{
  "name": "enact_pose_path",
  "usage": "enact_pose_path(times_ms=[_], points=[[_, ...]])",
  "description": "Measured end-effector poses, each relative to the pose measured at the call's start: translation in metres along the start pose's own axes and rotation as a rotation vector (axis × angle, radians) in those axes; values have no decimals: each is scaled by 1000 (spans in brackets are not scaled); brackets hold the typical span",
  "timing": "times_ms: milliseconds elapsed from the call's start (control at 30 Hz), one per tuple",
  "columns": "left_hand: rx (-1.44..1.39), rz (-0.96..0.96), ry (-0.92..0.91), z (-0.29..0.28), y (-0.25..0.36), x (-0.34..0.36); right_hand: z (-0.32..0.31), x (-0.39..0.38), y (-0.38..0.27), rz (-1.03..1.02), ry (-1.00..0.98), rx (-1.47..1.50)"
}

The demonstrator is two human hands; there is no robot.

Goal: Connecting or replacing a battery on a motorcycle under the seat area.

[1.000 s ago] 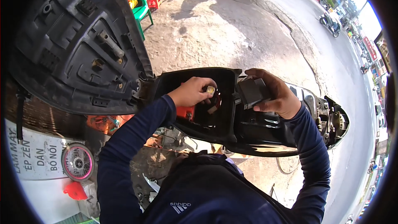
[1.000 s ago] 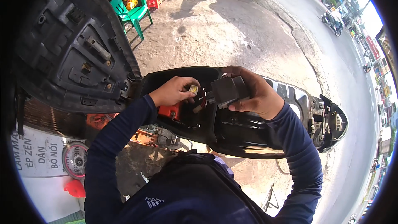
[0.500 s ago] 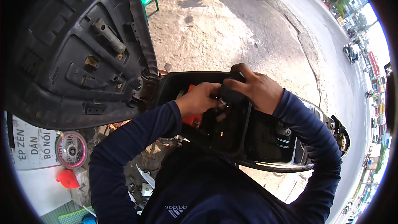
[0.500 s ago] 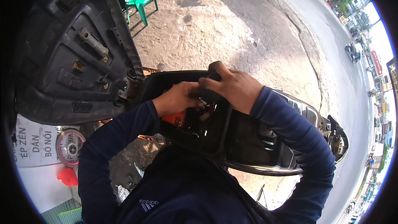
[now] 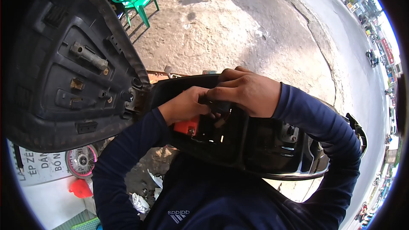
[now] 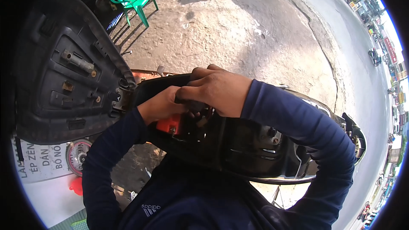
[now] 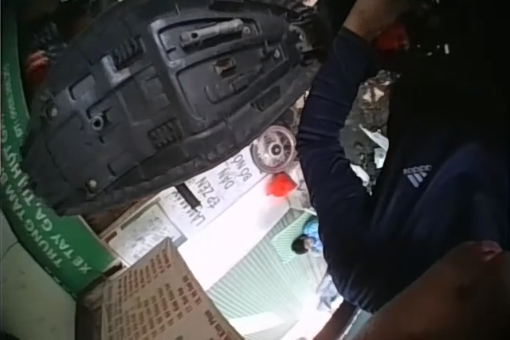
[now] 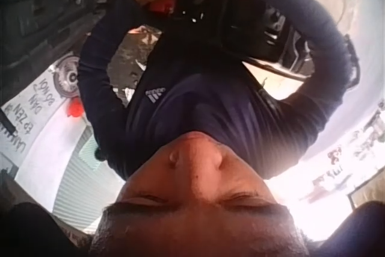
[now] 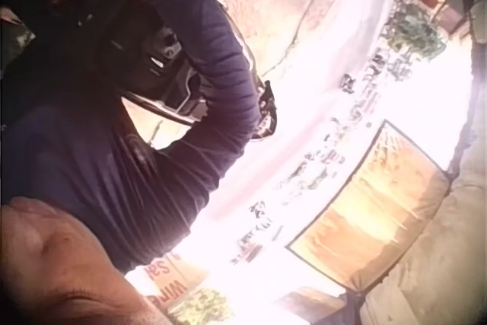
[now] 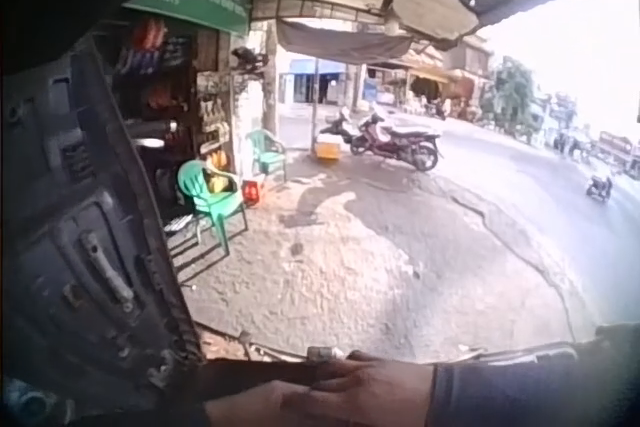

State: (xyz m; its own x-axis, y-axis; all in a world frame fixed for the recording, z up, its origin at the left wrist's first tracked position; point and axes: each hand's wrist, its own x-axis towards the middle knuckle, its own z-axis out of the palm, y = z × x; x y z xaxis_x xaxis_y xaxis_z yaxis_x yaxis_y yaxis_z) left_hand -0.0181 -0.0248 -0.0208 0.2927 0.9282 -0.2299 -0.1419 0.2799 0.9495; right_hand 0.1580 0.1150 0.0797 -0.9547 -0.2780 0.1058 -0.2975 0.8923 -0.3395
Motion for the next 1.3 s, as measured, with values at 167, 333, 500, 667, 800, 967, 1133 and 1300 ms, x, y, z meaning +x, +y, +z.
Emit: enact_pose_path(times_ms=[167,333,500,667,800,967,1133,1300], points=[[-455,-20,-114,-8,-13,-6,10,3,8,96,142,237],[-446,-81,22,-4,-13,-5,11,0,23,75,92,304],[-359,-90,17,2,-7,-4,12,-4,17,122,169,292],[-256,-33,14,1,-9,-6,17,-3,13,60,168,197],[-249,-89,27,0,-8,-9,10,0,9,160,95,92],[-264,-129,74,4,-2,-7,20,-4,18,80,226,172],[-231,-103,65,5,0,-8,20,-2,14,97,243,197],[-209,-105,75,4,-3,-10,18,-2,10,103,222,226]])
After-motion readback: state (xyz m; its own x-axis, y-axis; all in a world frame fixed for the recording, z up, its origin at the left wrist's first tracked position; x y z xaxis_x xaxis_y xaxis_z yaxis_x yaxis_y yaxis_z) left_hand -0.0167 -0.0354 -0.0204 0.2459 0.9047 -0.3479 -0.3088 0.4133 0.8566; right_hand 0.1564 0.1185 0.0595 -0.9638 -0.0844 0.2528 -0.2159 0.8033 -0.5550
